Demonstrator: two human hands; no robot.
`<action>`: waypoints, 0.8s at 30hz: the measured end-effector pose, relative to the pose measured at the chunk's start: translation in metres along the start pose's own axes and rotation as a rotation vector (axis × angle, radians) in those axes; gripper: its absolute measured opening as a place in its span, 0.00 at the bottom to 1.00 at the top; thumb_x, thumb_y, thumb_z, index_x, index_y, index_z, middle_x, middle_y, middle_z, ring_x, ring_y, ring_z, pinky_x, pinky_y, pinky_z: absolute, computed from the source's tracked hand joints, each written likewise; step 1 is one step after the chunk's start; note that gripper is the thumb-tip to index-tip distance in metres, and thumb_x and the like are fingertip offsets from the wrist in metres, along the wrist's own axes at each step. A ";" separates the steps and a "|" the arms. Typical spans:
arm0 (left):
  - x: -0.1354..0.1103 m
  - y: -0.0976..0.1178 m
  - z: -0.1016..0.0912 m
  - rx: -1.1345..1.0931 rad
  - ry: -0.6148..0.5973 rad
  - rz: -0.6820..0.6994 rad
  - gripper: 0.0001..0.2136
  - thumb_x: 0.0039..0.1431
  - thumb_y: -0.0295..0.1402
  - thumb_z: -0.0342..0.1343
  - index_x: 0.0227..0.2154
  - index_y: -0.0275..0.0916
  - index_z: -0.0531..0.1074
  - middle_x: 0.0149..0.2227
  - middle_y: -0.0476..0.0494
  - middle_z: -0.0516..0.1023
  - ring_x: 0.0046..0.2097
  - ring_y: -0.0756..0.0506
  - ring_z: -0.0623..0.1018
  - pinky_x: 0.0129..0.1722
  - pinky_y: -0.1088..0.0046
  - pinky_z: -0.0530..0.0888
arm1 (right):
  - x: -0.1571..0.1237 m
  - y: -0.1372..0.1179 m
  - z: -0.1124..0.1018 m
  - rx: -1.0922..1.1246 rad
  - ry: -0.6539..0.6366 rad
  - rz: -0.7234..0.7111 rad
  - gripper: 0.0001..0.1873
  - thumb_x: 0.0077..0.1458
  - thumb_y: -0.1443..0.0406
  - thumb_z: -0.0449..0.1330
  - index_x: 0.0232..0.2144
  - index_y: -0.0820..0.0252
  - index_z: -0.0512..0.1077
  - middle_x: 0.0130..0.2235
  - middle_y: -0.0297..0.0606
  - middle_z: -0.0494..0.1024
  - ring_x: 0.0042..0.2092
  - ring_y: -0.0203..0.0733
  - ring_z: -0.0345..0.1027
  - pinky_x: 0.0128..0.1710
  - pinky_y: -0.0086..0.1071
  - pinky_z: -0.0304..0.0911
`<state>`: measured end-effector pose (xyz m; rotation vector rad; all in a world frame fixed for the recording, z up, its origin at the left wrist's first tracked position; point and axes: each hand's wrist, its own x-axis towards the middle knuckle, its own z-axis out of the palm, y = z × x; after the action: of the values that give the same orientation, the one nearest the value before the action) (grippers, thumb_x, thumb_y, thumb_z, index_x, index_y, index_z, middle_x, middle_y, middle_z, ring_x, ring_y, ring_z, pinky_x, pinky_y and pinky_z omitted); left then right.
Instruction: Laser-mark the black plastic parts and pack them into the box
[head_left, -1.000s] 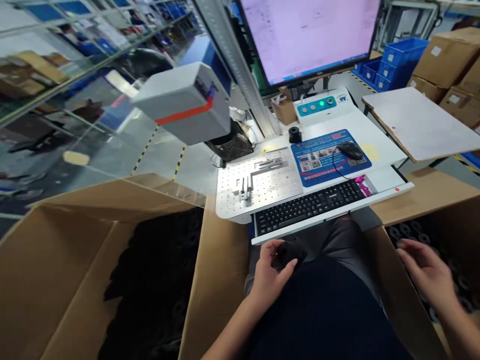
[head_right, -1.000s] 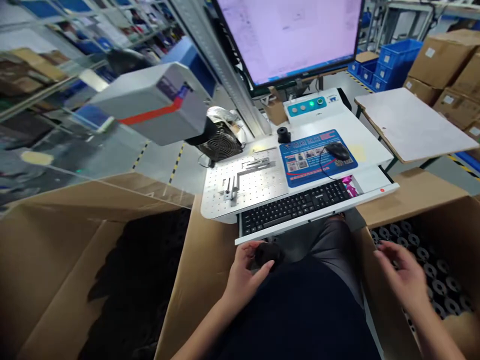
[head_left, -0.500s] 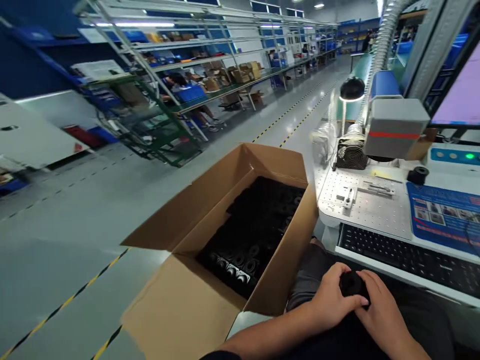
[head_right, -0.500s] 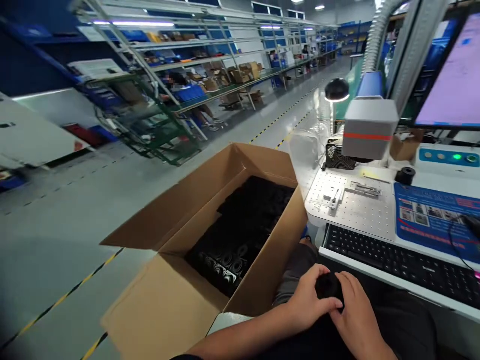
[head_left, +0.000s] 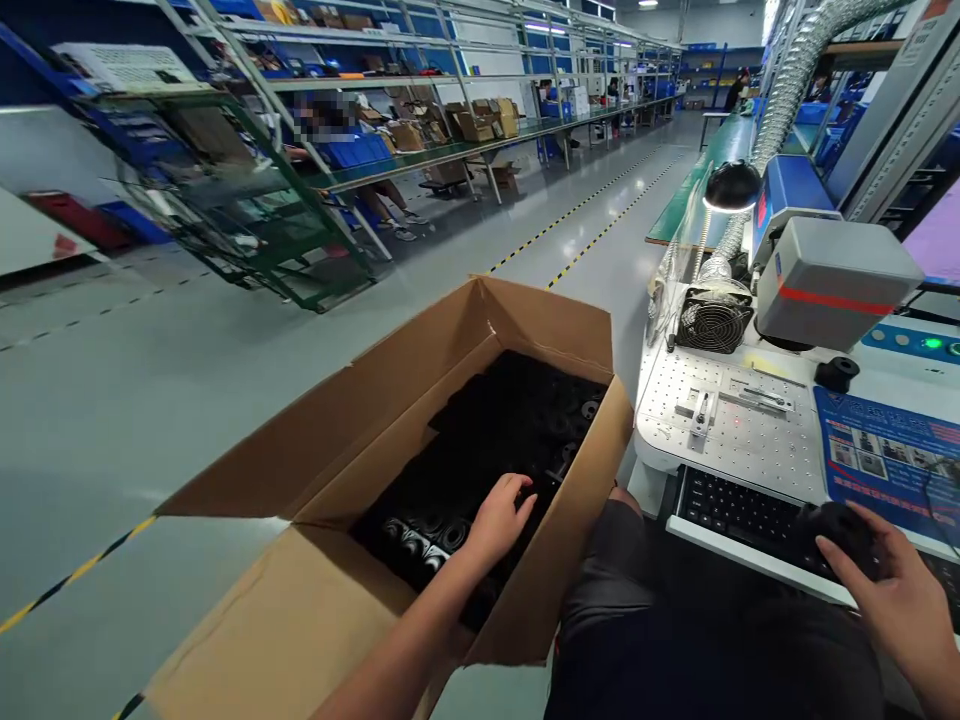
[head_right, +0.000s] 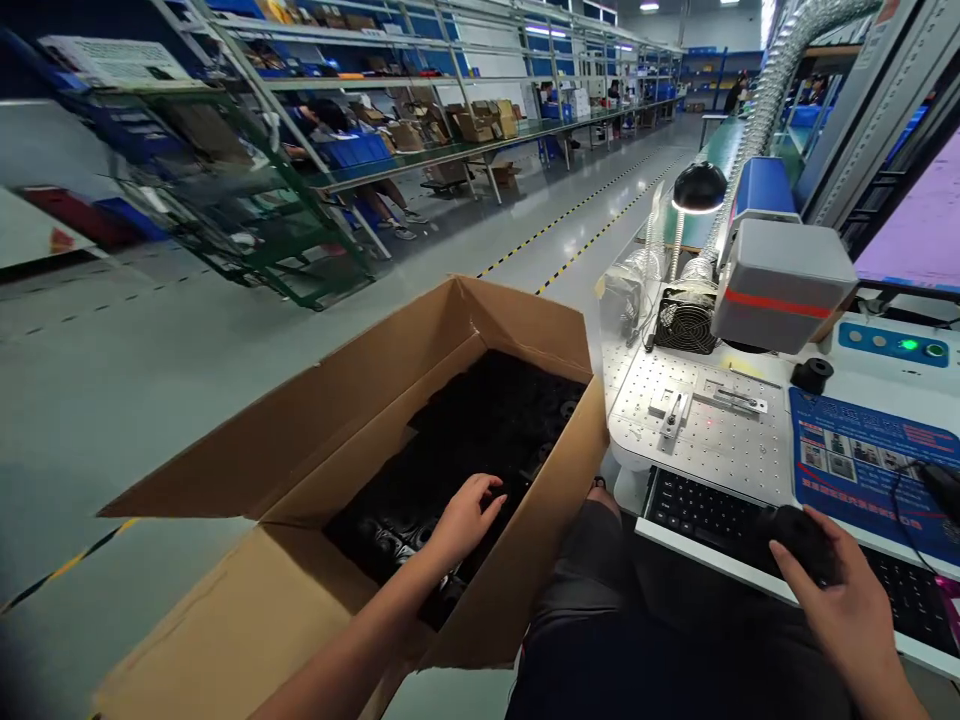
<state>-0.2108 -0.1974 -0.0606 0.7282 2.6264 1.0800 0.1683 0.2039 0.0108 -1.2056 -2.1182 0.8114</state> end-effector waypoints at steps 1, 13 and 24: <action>0.005 -0.007 0.002 0.035 -0.036 0.018 0.16 0.57 0.43 0.54 0.45 0.41 0.73 0.50 0.36 0.74 0.50 0.35 0.77 0.55 0.55 0.74 | 0.008 -0.005 0.000 -0.007 0.010 0.002 0.39 0.49 0.42 0.69 0.58 0.52 0.73 0.52 0.44 0.81 0.50 0.60 0.78 0.54 0.53 0.72; 0.081 -0.034 0.030 0.201 -0.240 0.040 0.25 0.53 0.41 0.49 0.53 0.39 0.68 0.59 0.31 0.71 0.56 0.31 0.77 0.59 0.54 0.73 | 0.129 -0.044 0.072 0.008 -0.149 -0.103 0.33 0.51 0.56 0.67 0.60 0.55 0.70 0.60 0.46 0.74 0.61 0.56 0.68 0.63 0.52 0.63; 0.088 -0.036 0.023 0.217 -0.216 -0.006 0.20 0.59 0.45 0.45 0.50 0.40 0.63 0.48 0.32 0.78 0.48 0.32 0.81 0.50 0.57 0.76 | 0.167 -0.070 0.139 0.046 -0.303 -0.100 0.34 0.52 0.62 0.67 0.62 0.53 0.68 0.62 0.42 0.74 0.60 0.52 0.69 0.61 0.47 0.65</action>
<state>-0.2909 -0.1605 -0.1027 0.8285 2.5791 0.6782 -0.0425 0.2907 0.0001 -0.9948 -2.3639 1.0458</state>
